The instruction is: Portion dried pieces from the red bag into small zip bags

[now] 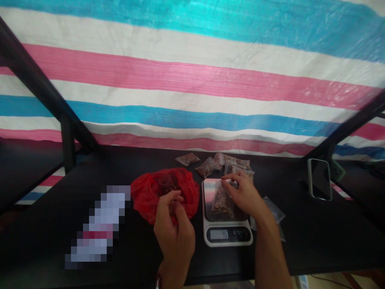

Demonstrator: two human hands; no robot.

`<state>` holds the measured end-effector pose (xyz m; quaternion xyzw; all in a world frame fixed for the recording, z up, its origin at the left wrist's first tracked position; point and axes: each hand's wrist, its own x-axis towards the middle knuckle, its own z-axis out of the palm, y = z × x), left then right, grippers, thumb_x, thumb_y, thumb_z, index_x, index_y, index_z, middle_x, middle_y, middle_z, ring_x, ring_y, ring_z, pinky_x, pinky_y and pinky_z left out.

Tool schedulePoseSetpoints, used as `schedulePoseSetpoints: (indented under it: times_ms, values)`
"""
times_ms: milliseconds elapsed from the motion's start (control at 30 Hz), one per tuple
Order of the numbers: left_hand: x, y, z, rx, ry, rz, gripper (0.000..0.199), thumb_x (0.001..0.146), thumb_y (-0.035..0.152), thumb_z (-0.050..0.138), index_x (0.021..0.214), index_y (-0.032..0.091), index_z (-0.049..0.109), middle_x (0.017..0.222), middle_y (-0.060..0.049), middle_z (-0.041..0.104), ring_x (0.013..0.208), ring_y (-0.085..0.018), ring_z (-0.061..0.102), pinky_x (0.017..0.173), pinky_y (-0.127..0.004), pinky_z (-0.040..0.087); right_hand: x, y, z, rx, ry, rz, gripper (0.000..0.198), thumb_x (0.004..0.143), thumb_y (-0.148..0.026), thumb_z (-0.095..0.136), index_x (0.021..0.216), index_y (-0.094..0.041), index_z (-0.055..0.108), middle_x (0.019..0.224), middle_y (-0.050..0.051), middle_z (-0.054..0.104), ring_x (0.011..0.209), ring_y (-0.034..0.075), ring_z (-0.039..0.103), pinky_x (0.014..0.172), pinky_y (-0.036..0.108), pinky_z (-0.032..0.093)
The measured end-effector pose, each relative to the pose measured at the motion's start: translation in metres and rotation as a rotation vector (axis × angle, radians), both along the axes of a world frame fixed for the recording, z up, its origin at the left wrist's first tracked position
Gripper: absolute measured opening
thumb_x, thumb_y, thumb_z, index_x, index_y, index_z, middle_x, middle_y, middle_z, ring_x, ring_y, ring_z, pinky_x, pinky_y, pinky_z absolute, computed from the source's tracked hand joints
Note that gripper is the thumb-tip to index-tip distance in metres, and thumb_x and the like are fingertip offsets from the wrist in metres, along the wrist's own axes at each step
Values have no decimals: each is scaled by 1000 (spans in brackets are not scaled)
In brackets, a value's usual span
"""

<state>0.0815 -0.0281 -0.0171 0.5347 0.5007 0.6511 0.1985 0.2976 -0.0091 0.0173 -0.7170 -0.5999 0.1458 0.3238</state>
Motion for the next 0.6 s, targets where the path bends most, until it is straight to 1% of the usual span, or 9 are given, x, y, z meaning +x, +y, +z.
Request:
schedulePoseSetpoints:
  times_ms: [133,267,333,400,467,533,600]
  values:
    - [-1,-1,-1,16,22,-3,20,100,16,52,108,24,70,91,1,69,71,-13,64,66,-24,52,1,0,-3,11,5,13,24,94,-31,64,99,-22,85,100,11,65,101,30,65,99,46,49]
    - [-2,-2,-2,16,13,-35,21,102,16,50,108,23,69,91,0,67,75,-14,66,68,-25,53,1,3,-7,13,32,37,19,93,-26,63,89,-21,81,100,11,67,106,31,65,102,49,46]
    - [-3,-2,-1,25,-6,-53,22,103,17,48,108,23,68,90,0,66,76,-14,67,70,-25,54,0,3,-6,38,65,53,17,92,-26,63,85,-22,78,97,10,68,105,32,64,102,50,45]
    - [-3,-3,1,39,-11,-88,21,105,18,47,108,24,67,91,0,66,78,-15,67,71,-25,54,-3,2,0,95,115,78,17,92,-27,63,84,-23,77,96,9,67,104,31,63,101,50,45]
    - [-2,-4,3,48,17,-155,19,106,22,49,109,25,67,96,-1,68,83,-15,67,75,-26,55,-9,-2,11,168,191,139,16,93,-29,64,84,-23,76,98,8,67,104,30,63,100,48,45]
    - [1,-4,6,21,65,-241,18,106,27,54,118,25,67,111,-4,72,97,-18,70,86,-29,57,-19,-6,24,212,282,239,14,94,-30,66,85,-24,75,102,7,67,106,27,64,100,44,46]
    - [7,-5,6,-44,92,-363,27,106,34,58,130,26,66,128,-8,73,115,-22,70,100,-35,56,-31,-10,36,221,358,342,12,94,-29,69,85,-25,76,105,6,67,105,25,65,100,41,47]
